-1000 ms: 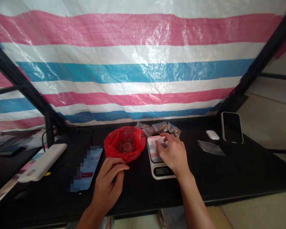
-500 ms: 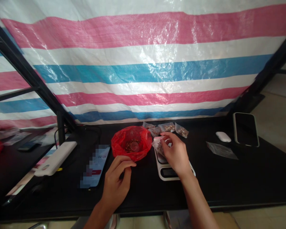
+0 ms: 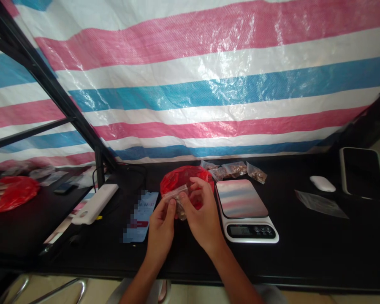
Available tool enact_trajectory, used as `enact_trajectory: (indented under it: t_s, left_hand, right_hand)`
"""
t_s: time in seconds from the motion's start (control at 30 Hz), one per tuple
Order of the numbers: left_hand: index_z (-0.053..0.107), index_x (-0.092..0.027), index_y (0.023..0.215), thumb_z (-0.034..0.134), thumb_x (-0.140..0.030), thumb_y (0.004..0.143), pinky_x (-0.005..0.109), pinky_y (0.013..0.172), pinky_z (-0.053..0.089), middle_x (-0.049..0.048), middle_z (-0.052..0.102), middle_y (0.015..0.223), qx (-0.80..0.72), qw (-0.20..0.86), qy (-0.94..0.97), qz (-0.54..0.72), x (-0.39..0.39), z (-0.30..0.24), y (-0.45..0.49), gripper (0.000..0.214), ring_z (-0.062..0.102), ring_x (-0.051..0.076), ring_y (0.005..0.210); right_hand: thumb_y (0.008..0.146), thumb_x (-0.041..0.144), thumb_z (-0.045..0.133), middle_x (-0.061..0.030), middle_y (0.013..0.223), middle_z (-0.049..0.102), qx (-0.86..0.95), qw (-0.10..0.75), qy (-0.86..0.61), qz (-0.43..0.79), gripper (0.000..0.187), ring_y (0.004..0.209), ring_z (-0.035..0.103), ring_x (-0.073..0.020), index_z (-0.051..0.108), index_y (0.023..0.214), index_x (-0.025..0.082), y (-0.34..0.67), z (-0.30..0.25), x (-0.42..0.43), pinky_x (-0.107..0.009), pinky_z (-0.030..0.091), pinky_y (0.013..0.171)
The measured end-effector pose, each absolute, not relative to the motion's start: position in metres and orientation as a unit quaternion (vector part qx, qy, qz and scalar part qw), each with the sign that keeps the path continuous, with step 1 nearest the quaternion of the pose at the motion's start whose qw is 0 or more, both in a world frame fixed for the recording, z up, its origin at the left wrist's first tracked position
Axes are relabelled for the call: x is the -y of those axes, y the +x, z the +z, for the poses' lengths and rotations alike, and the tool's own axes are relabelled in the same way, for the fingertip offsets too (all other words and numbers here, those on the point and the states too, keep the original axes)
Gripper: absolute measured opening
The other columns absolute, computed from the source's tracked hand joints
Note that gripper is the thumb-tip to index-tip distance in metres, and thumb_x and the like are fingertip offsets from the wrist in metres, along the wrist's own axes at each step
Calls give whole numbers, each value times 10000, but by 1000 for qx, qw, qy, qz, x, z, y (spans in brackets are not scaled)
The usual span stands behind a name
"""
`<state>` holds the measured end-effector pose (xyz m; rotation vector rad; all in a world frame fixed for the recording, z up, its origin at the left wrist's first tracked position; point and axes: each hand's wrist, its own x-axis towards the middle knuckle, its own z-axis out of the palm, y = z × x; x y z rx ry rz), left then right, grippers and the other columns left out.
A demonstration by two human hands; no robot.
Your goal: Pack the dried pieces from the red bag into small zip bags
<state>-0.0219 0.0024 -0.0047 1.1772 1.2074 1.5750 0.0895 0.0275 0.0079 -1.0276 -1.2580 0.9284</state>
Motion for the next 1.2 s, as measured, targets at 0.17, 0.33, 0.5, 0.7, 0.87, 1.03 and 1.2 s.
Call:
enact_trajectory:
  t_s: [0.17, 0.33, 0.5, 0.7, 0.87, 1.03, 1.2]
  left_hand:
    - [716, -196, 1067, 564, -470, 990, 374, 967, 549, 98, 741, 1117, -484, 371, 517, 601, -2, -13, -31, 322, 698, 239, 1044]
    - [679, -208, 1098, 512, -439, 1022, 391, 1021, 511, 92, 706, 1129, -502, 317, 537, 599, 0, -18, -34, 295, 659, 229, 1098]
    - [682, -206, 1019, 455, -462, 1042, 350, 949, 523, 76, 705, 1048, -515, 288, 548, 593, -1, -16, -35, 343, 662, 211, 1017]
    - [672, -199, 1006, 468, -496, 1032, 332, 889, 547, 71, 730, 1008, -516, 292, 530, 606, -2, -17, -35, 362, 690, 211, 958]
    - [671, -201, 1012, 476, -499, 1027, 329, 878, 544, 70, 731, 1006, -519, 289, 526, 609, -3, -17, -34, 357, 692, 212, 955]
    - [666, -199, 1004, 459, -477, 1038, 331, 870, 532, 71, 726, 991, -503, 310, 543, 597, -1, -15, -31, 348, 686, 214, 946]
    - [661, -197, 986, 462, -484, 1035, 316, 843, 528, 67, 726, 977, -499, 325, 542, 593, -1, -13, -29, 353, 685, 205, 912]
  right_hand:
    - [877, 496, 697, -52, 957, 734, 580, 513, -419, 474, 305, 904, 674, -215, 706, 979, 209, 95, 6, -32, -344, 531, 829]
    - [897, 468, 681, -21, 854, 694, 616, 511, -431, 418, 256, 798, 619, -186, 715, 903, 214, 98, 10, -30, -313, 496, 745]
    - [911, 431, 666, -18, 835, 687, 640, 496, -435, 395, 239, 809, 633, -185, 715, 822, 215, 99, 13, -29, -311, 498, 778]
    - [901, 452, 676, -40, 916, 732, 628, 498, -427, 418, 243, 884, 664, -208, 749, 893, 221, 98, 12, -30, -336, 515, 832]
    - [892, 454, 682, -27, 891, 714, 617, 504, -431, 424, 242, 840, 644, -193, 721, 888, 215, 97, 8, -30, -315, 499, 779]
    - [913, 439, 659, 4, 849, 663, 603, 513, -414, 448, 207, 808, 614, -175, 654, 914, 232, 98, 3, -31, -294, 481, 745]
    - [928, 448, 642, -20, 956, 694, 626, 493, -410, 443, 230, 879, 634, -184, 677, 969, 224, 100, 6, -29, -305, 481, 795]
